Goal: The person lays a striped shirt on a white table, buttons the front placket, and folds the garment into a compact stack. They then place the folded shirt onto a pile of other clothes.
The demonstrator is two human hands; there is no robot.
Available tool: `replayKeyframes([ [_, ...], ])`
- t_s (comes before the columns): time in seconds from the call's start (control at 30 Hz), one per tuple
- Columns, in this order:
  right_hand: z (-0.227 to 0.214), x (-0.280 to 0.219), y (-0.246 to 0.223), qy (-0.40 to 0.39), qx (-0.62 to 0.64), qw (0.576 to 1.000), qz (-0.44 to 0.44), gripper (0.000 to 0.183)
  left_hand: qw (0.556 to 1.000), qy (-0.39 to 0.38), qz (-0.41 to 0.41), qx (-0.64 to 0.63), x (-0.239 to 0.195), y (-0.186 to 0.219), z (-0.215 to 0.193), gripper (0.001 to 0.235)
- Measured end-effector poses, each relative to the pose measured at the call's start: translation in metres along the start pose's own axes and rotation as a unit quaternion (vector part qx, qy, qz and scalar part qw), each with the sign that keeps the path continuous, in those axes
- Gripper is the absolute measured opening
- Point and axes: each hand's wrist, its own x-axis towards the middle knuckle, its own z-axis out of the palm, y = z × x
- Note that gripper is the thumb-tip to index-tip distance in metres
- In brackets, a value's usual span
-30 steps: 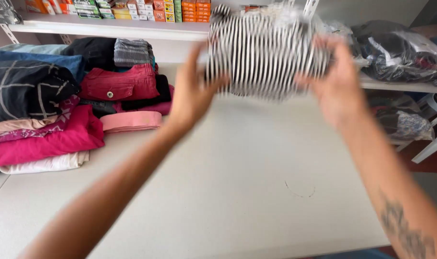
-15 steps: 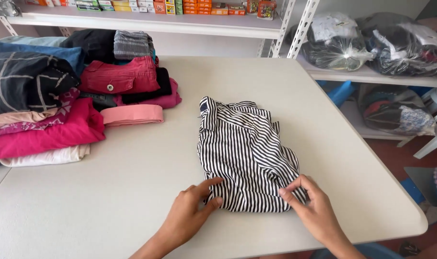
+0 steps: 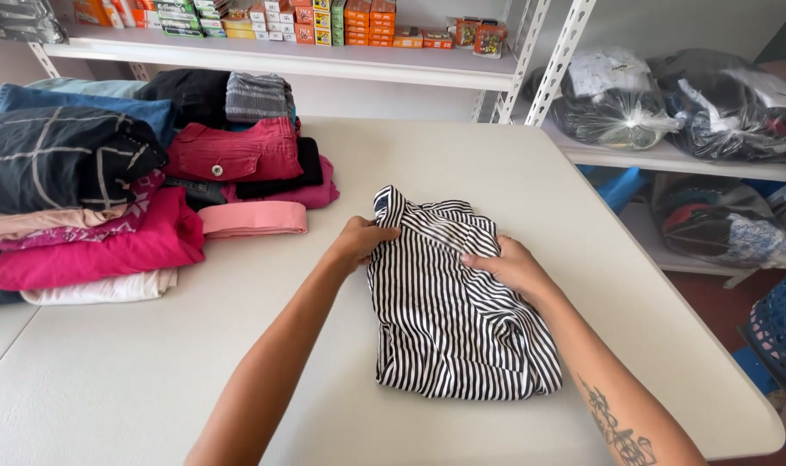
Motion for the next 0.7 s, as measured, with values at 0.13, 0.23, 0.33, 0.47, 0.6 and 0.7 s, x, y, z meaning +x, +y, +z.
replayKeyframes([
  [0.13, -0.004, -0.001, 0.013, 0.047, 0.293, 0.95, -0.099, 0.029, 0.972, -0.05, 0.145, -0.177, -0.045, 0.027, 0.009, 0.047],
  [0.23, -0.019, 0.007, 0.03, 0.061, 0.364, 0.92, -0.134, 0.028, 0.94, -0.095, 0.211, -0.249, -0.051, 0.04, 0.013, 0.048],
  [0.33, -0.036, 0.003, 0.024, 0.053, 0.399, 0.905, -0.136, 0.019, 0.914, -0.111, 0.27, -0.281, -0.058, 0.062, 0.021, 0.038],
  [0.47, -0.055, -0.004, 0.002, 0.065, 0.454, 0.877, -0.143, 0.03, 0.898, -0.111, 0.297, -0.306, -0.072, 0.087, 0.024, 0.026],
  [0.6, -0.059, 0.006, 0.004, 0.067, 0.452, 0.875, -0.162, 0.041, 0.886, -0.112, 0.312, -0.324, -0.055, 0.094, 0.03, 0.024],
  [0.7, -0.053, 0.036, 0.021, 0.06, 0.441, 0.879, -0.174, 0.043, 0.88, -0.096, 0.329, -0.33, -0.034, 0.085, 0.027, 0.023],
])
